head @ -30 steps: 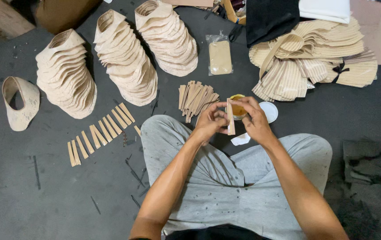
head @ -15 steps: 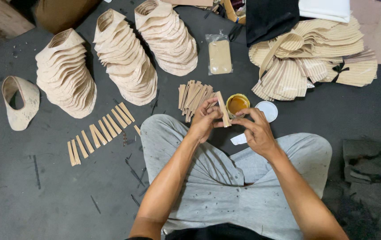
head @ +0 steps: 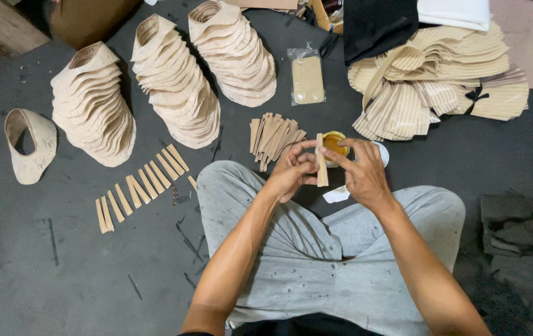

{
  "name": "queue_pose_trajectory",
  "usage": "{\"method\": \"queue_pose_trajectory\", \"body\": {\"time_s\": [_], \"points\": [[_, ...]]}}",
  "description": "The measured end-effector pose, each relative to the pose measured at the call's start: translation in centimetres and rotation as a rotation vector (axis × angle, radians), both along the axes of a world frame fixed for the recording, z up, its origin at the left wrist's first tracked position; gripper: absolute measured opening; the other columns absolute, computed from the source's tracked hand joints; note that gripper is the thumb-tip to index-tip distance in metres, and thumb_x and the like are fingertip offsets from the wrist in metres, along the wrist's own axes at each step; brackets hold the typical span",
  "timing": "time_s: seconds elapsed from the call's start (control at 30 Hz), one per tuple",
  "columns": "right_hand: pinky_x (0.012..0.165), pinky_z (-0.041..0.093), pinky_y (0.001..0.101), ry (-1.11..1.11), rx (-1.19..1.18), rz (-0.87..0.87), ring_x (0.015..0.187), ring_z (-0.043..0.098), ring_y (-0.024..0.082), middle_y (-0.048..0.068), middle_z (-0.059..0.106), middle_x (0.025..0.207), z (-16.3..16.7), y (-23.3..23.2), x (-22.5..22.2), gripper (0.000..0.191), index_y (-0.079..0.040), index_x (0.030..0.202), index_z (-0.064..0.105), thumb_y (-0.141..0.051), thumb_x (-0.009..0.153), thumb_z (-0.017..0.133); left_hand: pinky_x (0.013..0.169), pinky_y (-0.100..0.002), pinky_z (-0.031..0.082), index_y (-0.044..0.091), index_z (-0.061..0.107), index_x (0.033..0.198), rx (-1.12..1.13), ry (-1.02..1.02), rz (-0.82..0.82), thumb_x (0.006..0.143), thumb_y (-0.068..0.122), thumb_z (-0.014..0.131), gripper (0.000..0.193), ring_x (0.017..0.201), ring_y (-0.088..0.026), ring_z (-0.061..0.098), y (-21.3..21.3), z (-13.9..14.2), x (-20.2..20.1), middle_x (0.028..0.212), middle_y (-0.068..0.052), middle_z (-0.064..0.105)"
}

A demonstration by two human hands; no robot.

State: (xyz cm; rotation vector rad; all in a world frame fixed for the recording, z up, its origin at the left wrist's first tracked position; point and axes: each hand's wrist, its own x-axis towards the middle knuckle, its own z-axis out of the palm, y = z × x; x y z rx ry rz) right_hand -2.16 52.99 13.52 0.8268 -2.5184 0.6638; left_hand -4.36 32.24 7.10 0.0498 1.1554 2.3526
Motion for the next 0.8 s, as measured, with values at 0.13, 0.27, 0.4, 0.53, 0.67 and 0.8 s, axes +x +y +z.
{"method": "queue_pose_trajectory", "body": {"time_s": [0.13, 0.27, 0.4, 0.53, 0.67, 0.8], "points": [[0.101, 0.043, 0.0469, -0.004, 0.048, -0.066, 0.114, 0.057, 0.034, 0.013, 0.060, 0.123, 0.2, 0.0, -1.2, 0.074, -0.024, 0.140, 0.065, 0.013, 0.076, 0.059, 0.077, -0.035, 0.064, 0.006, 0.051, 0.144, 0.029, -0.007, -0.047, 0.094, -0.005, 0.061, 0.052, 0.092, -0.014, 0.069, -0.1, 0.1, 0.2, 0.102, -0.004, 0.064], [0.103, 0.043, 0.0470, -0.066, -0.009, -0.112, 0.117, 0.057, 0.036, 0.015, 0.059, 0.125, 0.4, 0.0, -1.7, 0.080, -0.023, 0.144, 0.063, 0.015, 0.074, 0.057, 0.077, -0.035, 0.063, 0.005, 0.050, 0.144, 0.015, -0.011, -0.072, 0.095, -0.005, 0.062, 0.051, 0.091, -0.014, 0.068, 0.1, -0.2, 0.0, 0.101, -0.003, 0.063], [0.104, 0.044, 0.0468, -0.063, -0.064, -0.023, 0.120, 0.056, 0.036, 0.015, 0.058, 0.128, 0.6, -0.2, -0.9, 0.077, -0.021, 0.143, 0.064, 0.016, 0.076, 0.055, 0.076, -0.035, 0.064, 0.007, 0.051, 0.144, 0.008, 0.016, -0.016, 0.092, -0.004, 0.062, 0.054, 0.090, -0.015, 0.069, 0.1, -0.8, -0.2, 0.101, -0.005, 0.066], [0.101, 0.044, 0.0471, -0.017, -0.056, 0.078, 0.115, 0.058, 0.033, 0.012, 0.061, 0.121, 0.5, -0.3, 0.8, 0.066, -0.021, 0.127, 0.073, 0.013, 0.073, 0.058, 0.078, -0.038, 0.064, 0.007, 0.050, 0.144, 0.001, -0.002, 0.092, 0.091, -0.004, 0.062, 0.056, 0.093, -0.016, 0.069, 0.0, -1.5, -0.5, 0.103, -0.007, 0.067], [0.101, 0.045, 0.0469, 0.056, -0.084, 0.143, 0.111, 0.060, 0.030, 0.009, 0.064, 0.112, 0.0, 0.4, 2.3, 0.063, -0.023, 0.116, 0.077, 0.014, 0.069, 0.057, 0.083, -0.041, 0.063, 0.007, 0.047, 0.143, 0.064, -0.035, 0.156, 0.091, -0.004, 0.061, 0.055, 0.097, -0.019, 0.070, 0.1, -1.3, -0.6, 0.107, -0.009, 0.068], [0.098, 0.047, 0.0446, 0.027, -0.091, 0.044, 0.108, 0.061, 0.031, 0.012, 0.062, 0.112, -1.7, 1.1, 2.9, 0.063, -0.018, 0.120, 0.077, 0.017, 0.072, 0.056, 0.084, -0.040, 0.061, 0.007, 0.045, 0.143, 0.131, -0.024, 0.353, 0.091, -0.005, 0.060, 0.055, 0.101, -0.016, 0.067, -1.2, 0.7, -1.4, 0.118, -0.006, 0.069]]}}
